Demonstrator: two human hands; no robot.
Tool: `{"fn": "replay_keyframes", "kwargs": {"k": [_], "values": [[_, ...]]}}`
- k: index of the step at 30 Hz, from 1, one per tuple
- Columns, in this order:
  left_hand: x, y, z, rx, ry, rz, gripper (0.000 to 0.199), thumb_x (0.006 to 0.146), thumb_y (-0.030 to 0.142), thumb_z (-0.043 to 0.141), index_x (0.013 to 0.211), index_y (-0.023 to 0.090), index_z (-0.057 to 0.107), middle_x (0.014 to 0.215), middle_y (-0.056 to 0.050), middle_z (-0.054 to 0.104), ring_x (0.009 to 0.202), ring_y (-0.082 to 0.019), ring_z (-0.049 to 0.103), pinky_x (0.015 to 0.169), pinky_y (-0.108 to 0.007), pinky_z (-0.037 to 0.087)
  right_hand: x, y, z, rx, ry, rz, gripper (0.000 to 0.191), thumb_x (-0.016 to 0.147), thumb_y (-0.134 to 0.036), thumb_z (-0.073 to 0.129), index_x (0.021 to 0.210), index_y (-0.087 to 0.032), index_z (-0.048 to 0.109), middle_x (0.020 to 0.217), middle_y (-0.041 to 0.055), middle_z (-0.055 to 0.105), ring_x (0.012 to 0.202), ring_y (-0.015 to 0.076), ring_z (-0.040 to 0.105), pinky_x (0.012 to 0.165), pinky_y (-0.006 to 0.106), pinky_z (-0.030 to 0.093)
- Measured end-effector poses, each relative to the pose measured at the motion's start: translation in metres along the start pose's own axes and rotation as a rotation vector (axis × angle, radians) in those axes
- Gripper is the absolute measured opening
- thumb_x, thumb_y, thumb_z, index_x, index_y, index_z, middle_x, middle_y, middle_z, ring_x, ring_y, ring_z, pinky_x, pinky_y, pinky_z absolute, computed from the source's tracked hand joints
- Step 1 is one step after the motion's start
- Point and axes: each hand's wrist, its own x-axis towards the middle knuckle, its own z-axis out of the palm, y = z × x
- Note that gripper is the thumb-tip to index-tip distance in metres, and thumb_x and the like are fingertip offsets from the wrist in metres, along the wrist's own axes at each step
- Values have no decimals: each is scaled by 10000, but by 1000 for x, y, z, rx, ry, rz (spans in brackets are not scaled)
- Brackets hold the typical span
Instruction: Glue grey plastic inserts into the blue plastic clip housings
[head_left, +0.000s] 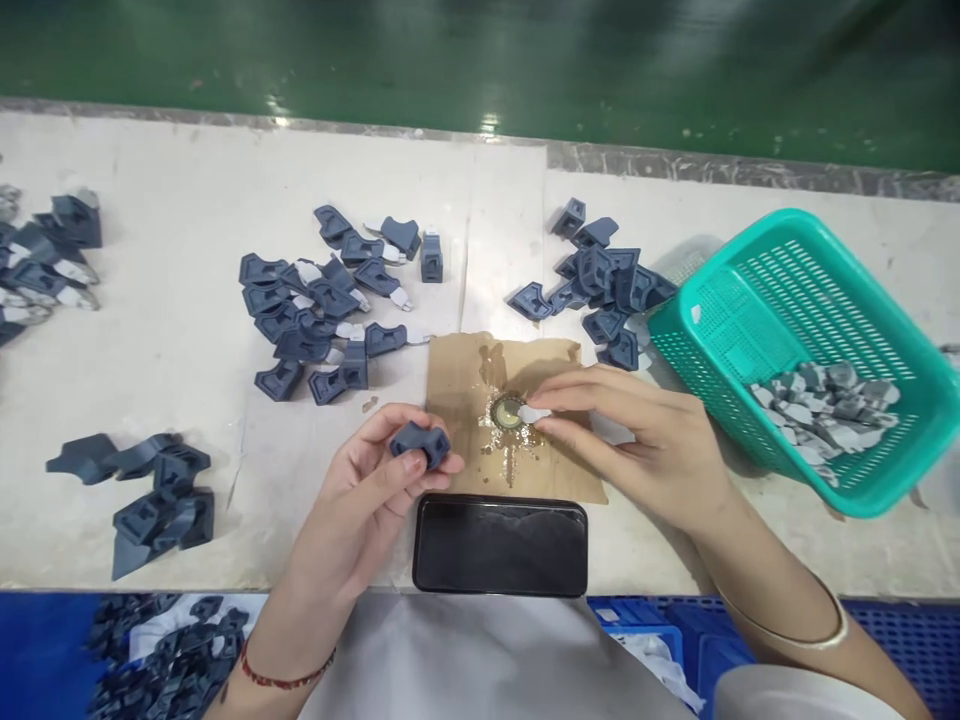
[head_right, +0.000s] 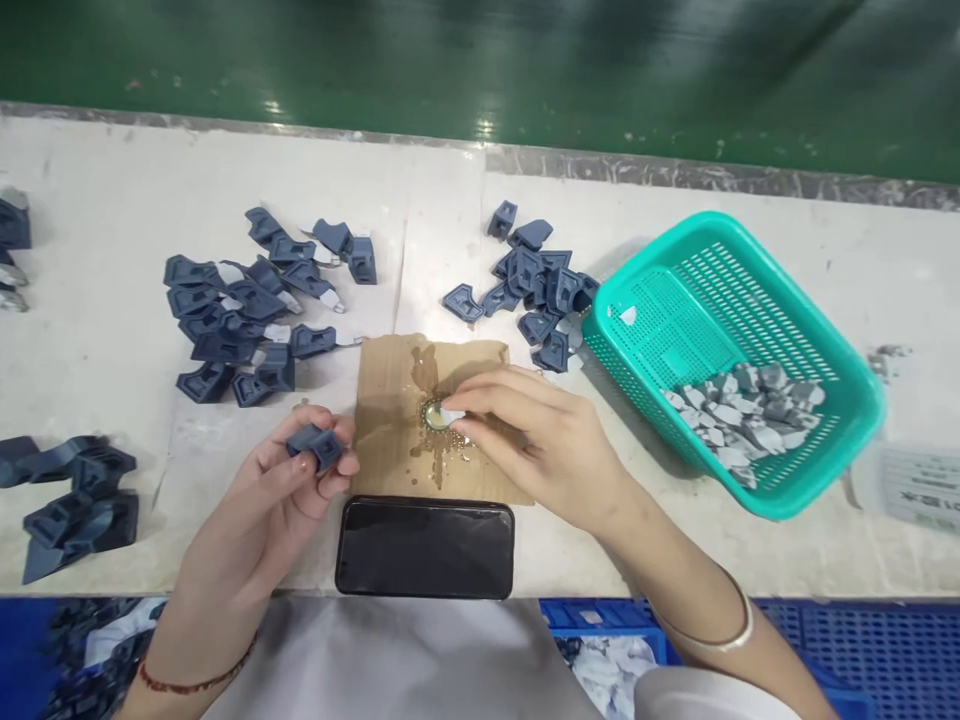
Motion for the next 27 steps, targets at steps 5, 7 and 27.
{"fn": "replay_keyframes", "kwargs": {"k": [5, 7, 27], "values": [[4, -5, 5, 164, -27, 49, 203, 827, 369, 845, 997, 284, 774, 819, -5, 729, 681, -128, 711, 562, -177, 564, 1, -1, 0, -89, -31, -73, 233, 973, -111, 641, 1132, -256, 731, 1024, 57, 798, 1020, 225, 760, 905, 384, 628], [4, -7, 6, 221, -24, 57, 182, 867, 407, 801, 966, 257, 779, 846, -26, 725, 688, -135, 705, 535, -181, 539, 1, -1, 0, -120, -45, -94, 222, 982, -117, 629, 1133, -247, 725, 1025, 63, 799, 1016, 225, 760, 900, 385, 627], [1, -17, 1, 956, -77, 472, 144, 935, 231, 709, 1075, 258, 687, 1057, 1, 794, 921, -158, 749, 803, -240, 594, 0, -7, 5, 362, 131, 335, 145, 882, -183, 772, 932, -319, 787, 940, -18, 805, 891, 202, 764, 745, 334, 640]]}}
